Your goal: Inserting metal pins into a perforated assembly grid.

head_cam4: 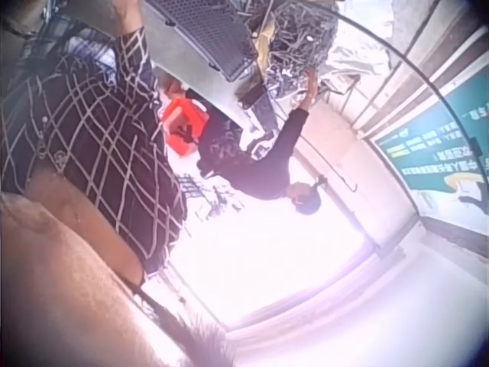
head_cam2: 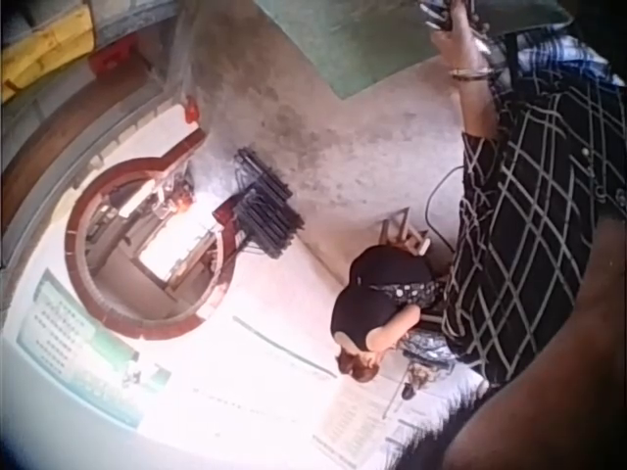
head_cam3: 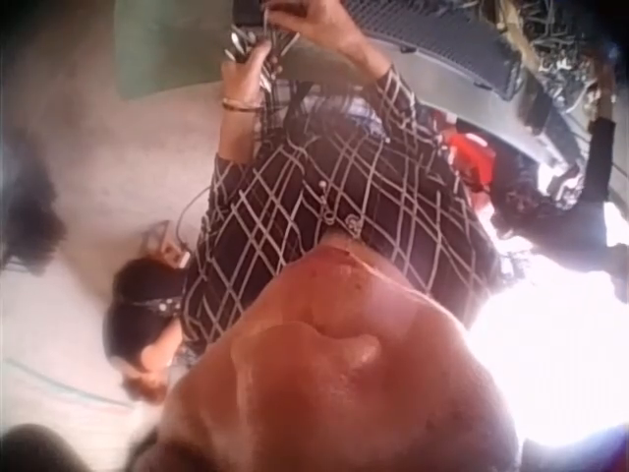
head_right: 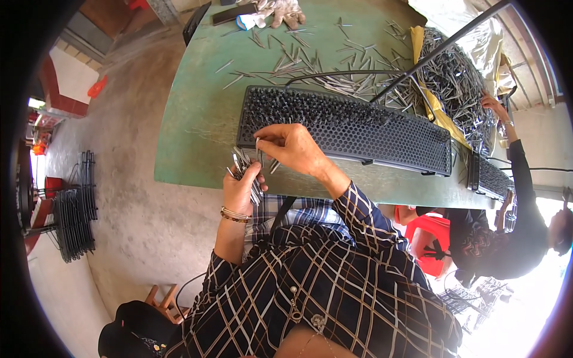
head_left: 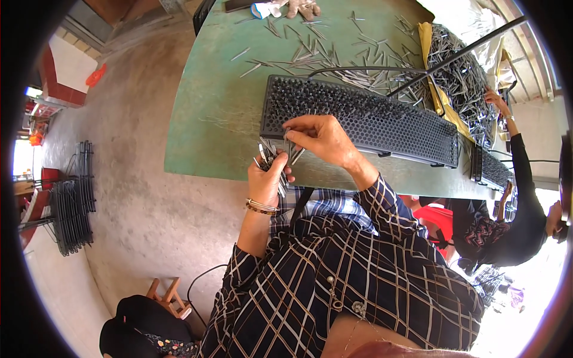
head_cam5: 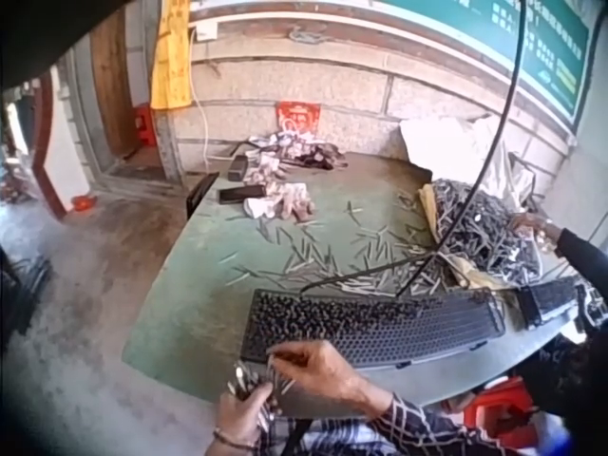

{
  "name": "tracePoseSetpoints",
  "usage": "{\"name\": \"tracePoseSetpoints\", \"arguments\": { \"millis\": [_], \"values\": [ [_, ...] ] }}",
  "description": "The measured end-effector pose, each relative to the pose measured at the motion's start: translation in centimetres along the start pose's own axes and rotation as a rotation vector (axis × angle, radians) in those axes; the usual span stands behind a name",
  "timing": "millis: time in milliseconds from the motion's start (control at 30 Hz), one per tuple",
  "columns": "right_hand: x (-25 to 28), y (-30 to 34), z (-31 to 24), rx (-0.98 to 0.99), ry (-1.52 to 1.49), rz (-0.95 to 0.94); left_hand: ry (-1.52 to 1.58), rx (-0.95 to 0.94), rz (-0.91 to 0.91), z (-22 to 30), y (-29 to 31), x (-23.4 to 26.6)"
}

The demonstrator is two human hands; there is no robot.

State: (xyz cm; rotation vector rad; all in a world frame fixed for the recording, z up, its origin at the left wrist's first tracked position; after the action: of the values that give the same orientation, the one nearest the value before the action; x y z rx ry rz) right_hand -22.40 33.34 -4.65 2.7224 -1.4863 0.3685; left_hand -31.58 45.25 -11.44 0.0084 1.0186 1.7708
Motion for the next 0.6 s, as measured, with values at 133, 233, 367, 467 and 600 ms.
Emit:
{"name": "tracePoseSetpoints", "arguments": {
  "millis": [133, 233, 367, 467, 600],
  "values": [
    [0.2, 0.0, 0.2, -0.014, -0.063, 0.034, -0.008, 0.009, 0.013, 0.0, 0.0, 0.0],
    [1.5, -1.0, -0.8, 0.077, 0.031, 0.16, 0.021, 0.022, -0.039, -0.5, -0.2, 0.3],
    [1.8, -2.8, 0.3, 0.187, 0.185, 0.198, 0.036, 0.192, -0.163, -1.6, 0.3, -0.5],
    [1.7, -3.2, 0.9, 0.222, 0.275, 0.169, 0.108, 0.305, -0.245, -2.2, 0.6, -0.8],
    [1.5, -3.3, 1.0, 0.248, 0.296, 0.176, 0.146, 0.353, -0.284, -2.4, 0.6, -0.4]
  ]
}}
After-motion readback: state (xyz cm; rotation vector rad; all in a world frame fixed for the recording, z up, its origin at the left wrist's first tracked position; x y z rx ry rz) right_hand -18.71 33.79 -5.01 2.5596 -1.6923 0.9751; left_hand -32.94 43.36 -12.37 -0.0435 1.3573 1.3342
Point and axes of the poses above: each hand's wrist, its own y-axis away from the middle knuckle, its own x-axis out of the back of the hand, z = x × y, the point moved 5 cm from there along -y, towards the middle knuckle, and after that the axes turned 12 degrees about x, right-handed, at the moved point
